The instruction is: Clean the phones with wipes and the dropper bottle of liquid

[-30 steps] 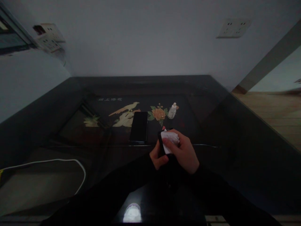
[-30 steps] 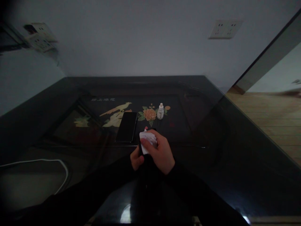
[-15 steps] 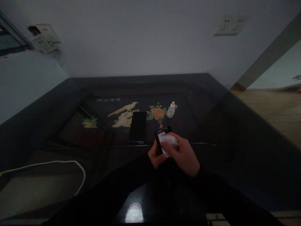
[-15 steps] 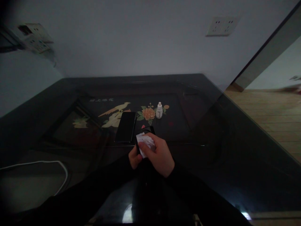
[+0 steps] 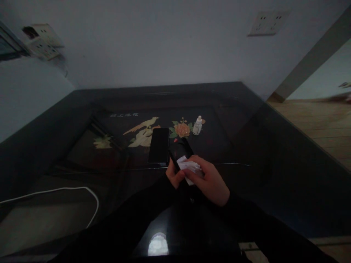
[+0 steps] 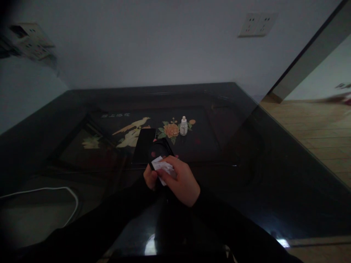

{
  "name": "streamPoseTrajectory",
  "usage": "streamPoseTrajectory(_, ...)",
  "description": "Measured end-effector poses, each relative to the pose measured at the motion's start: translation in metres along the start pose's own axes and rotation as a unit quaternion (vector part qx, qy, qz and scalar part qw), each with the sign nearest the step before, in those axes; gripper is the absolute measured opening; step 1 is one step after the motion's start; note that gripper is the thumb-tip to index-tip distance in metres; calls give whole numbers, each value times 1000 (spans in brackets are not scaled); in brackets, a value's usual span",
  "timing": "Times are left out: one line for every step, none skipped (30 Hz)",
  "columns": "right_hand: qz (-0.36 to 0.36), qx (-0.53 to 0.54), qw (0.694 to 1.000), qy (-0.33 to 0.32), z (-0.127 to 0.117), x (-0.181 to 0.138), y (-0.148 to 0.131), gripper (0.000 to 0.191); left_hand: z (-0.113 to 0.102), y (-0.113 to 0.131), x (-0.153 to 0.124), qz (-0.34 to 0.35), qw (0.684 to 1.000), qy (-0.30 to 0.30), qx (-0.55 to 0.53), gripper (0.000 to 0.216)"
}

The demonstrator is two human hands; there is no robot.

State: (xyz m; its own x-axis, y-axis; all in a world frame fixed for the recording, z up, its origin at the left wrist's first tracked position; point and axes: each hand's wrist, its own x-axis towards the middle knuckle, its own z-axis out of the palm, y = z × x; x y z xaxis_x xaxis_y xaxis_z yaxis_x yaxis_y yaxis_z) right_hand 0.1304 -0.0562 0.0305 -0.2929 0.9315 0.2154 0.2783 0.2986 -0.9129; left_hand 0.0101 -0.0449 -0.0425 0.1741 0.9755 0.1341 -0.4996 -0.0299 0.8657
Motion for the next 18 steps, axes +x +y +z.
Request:
streamPoseTrajectory(-5,-11,1000,-14,0,-1,1,11,1,1,1,9,999,18,-29,94)
streamPoseTrajectory(-5,-19,999,-28,0,-2,3,11,3,1,2,14,998,27,-54,94)
streamPoseTrajectory(-1,-24,999,-42,0,-2,5,12,4,2,3,17,997,34,-73,94)
streamPoseTrajectory(5,-26,998,-51,0,-2,6,12,4,3,3,18,996,36,-82,94)
streamPoseTrajectory(13,-23,998,-54,0,-2,7,13,5,4,4,15,996,38,-81,94)
streamPoseTrajectory(21,-16,998,-51,0,-2,8,14,4,4,3,7,997,35,-74,95)
streamPoseTrajectory(30,-5,999,-43,-1,-2,7,14,4,4,3,-6,998,26,-59,95)
streamPoseTrajectory(39,10,999,-31,-1,-1,7,15,3,4,1,-21,999,8,-39,96)
streamPoseTrajectory(48,26,998,-16,-1,0,6,16,2,3,0,-33,999,-17,-17,97)
streamPoseTrajectory(55,40,998,0,-1,1,4,16,2,2,-2,-41,998,-46,3,99)
streamPoseTrajectory(59,51,997,17,-1,2,2,17,2,2,-4,-44,996,-76,16,101)
streamPoseTrajectory(60,56,996,34,-1,3,0,18,2,2,-5,-45,993,-102,24,102)
streamPoseTrajectory(59,59,995,49,-1,4,-2,19,3,2,-6,-44,991,-123,27,103)
streamPoseTrajectory(57,58,995,59,-1,4,-4,19,3,2,-7,-39,989,-137,26,104)
streamPoseTrajectory(56,57,995,64,-1,5,-6,19,4,3,-7,-32,989,-145,25,104)
streamPoseTrajectory(54,55,995,64,-1,5,-7,19,4,3,-7,-23,988,-149,23,104)
streamPoseTrajectory(52,51,995,62,-1,4,-8,19,4,3,-7,-15,988,-150,22,104)
streamPoseTrajectory(50,47,996,56,-1,3,-8,18,3,3,-6,-6,989,-146,22,102)
